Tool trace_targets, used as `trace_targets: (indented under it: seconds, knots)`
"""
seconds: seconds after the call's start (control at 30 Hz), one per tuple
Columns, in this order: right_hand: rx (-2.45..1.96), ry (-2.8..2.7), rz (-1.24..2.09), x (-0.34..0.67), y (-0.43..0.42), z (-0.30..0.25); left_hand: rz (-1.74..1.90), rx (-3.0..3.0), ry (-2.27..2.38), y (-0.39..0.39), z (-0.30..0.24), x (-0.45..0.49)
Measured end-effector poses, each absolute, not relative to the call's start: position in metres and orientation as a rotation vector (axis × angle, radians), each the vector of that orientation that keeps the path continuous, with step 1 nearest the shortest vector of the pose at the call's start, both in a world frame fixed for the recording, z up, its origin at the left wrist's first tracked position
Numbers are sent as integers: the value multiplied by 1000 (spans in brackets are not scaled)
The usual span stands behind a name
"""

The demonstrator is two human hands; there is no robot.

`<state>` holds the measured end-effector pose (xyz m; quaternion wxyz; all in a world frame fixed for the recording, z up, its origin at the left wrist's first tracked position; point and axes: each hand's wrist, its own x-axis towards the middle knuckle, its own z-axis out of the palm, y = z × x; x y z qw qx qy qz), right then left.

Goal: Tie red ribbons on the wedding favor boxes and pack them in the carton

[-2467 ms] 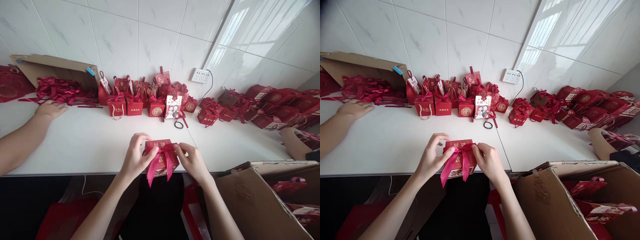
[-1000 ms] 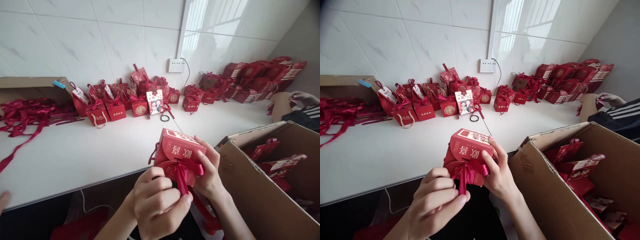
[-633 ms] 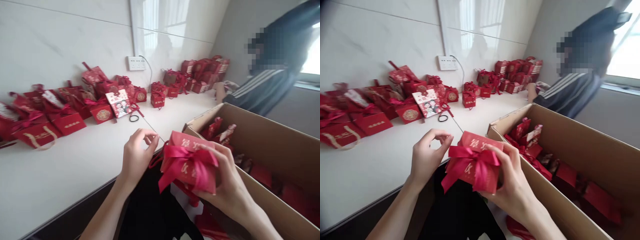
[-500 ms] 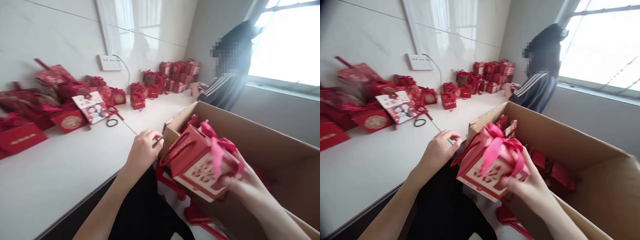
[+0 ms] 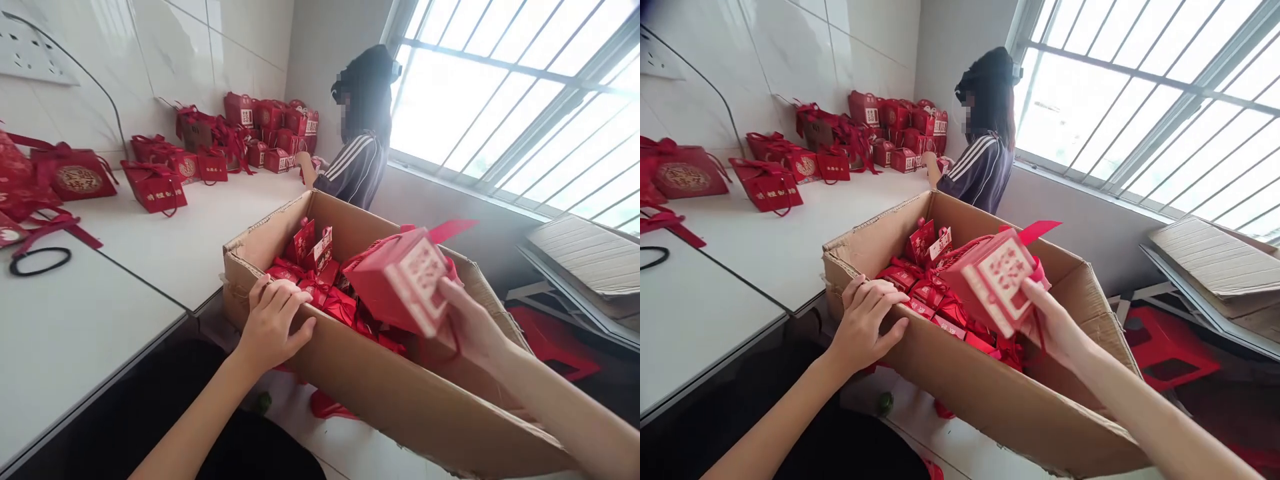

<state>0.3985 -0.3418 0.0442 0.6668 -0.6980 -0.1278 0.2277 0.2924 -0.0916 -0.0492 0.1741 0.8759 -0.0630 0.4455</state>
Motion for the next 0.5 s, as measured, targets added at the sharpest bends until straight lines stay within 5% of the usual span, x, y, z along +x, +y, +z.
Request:
trace_targets:
  seconds: [0.2,0.5]
  knots:
    - [-2339,-906,49,491,-375,-33,1397,2374,-118,-100,-56,301]
    - [-2432,-615,477,470,-389,-143,1400,2371,-155,-98,-56,302]
